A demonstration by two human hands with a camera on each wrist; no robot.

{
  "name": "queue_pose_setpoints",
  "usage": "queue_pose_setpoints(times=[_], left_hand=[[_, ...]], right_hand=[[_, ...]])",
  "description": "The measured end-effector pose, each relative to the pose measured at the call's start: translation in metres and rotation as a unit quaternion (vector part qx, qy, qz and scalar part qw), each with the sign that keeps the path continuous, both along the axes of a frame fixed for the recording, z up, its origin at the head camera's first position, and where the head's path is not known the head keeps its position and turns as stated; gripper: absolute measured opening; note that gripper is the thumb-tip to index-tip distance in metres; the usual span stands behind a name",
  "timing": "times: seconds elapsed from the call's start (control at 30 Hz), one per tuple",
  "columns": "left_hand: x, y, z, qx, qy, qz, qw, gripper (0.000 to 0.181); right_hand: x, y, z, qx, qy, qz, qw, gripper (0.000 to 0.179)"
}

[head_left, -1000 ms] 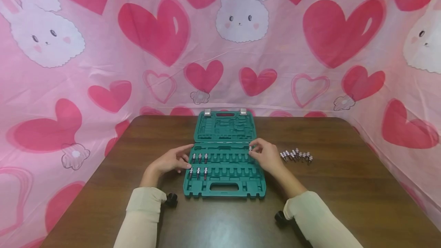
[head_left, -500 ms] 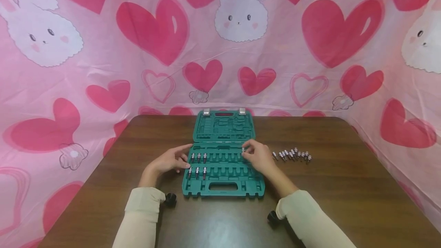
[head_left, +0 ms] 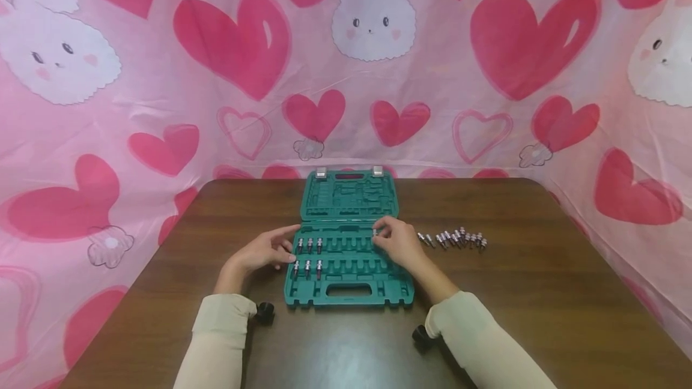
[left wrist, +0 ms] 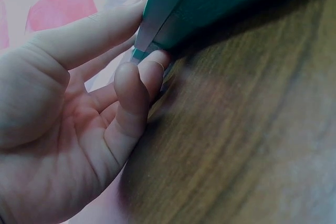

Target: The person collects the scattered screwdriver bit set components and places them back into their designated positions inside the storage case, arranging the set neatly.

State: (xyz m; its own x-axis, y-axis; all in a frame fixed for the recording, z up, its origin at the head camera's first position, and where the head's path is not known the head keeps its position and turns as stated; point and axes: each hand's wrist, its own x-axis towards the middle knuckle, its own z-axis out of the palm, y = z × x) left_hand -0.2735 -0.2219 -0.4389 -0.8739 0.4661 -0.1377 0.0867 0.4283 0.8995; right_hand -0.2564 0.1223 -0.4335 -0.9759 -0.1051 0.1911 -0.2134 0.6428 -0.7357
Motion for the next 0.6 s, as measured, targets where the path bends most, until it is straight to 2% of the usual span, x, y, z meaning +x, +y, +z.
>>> queue_pose_setpoints(times=[0.6], left_hand=[[-0.003,-0.003,0.000,-0.006,-0.003,-0.003,1.0000,0.077]], right_hand=[[-0.001,-0.020,0.003,0.004,-0.013,0.022,0.9997,0.013]])
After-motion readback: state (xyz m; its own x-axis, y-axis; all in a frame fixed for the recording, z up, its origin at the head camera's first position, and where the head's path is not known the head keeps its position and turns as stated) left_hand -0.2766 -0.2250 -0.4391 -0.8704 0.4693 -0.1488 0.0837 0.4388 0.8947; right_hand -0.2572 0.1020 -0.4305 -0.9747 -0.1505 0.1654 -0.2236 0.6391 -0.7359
